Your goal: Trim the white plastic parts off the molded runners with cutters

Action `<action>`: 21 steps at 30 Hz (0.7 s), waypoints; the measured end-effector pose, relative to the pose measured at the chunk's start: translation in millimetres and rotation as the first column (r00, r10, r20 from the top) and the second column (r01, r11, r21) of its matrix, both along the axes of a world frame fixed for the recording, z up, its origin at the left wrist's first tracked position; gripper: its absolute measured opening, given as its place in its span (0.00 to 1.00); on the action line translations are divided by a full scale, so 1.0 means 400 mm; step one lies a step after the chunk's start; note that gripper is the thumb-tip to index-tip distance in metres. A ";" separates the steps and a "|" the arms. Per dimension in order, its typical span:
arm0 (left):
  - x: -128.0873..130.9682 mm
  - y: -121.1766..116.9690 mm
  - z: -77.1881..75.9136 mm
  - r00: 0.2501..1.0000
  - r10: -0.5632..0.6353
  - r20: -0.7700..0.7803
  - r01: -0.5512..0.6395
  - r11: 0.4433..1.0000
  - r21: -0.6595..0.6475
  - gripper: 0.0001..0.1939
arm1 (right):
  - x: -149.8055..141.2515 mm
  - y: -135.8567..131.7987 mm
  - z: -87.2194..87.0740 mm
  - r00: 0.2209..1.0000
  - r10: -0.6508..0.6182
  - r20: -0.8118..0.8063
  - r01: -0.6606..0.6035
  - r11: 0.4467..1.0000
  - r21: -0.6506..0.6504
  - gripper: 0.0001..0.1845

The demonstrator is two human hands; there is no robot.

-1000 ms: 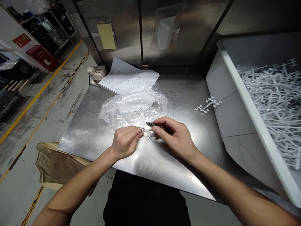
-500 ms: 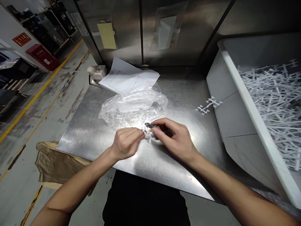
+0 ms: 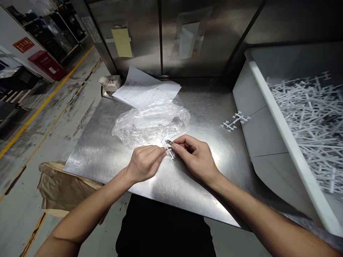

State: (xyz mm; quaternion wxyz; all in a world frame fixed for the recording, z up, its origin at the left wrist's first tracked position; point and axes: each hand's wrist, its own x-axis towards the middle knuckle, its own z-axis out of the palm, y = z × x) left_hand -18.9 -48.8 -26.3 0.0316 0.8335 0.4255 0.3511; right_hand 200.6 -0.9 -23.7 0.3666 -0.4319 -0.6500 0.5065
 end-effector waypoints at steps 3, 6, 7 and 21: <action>0.000 0.001 -0.001 1.000 0.022 -0.002 -0.022 1.000 -0.010 0.08 | 0.000 0.004 -0.001 1.000 -0.004 -0.002 0.004 1.000 -0.021 0.13; -0.001 0.001 -0.002 0.999 0.037 0.014 -0.036 0.999 -0.025 0.08 | 0.003 0.007 0.006 1.000 -0.016 -0.006 0.015 0.999 -0.033 0.13; -0.002 0.001 -0.002 0.999 0.041 0.023 -0.041 0.999 -0.028 0.08 | 0.005 0.008 0.011 1.000 -0.024 -0.011 0.023 0.999 -0.028 0.13; -0.001 0.001 0.002 0.999 0.034 -0.014 -0.034 0.999 -0.002 0.09 | 0.004 -0.018 0.059 0.997 0.050 0.059 -0.057 0.990 0.128 0.08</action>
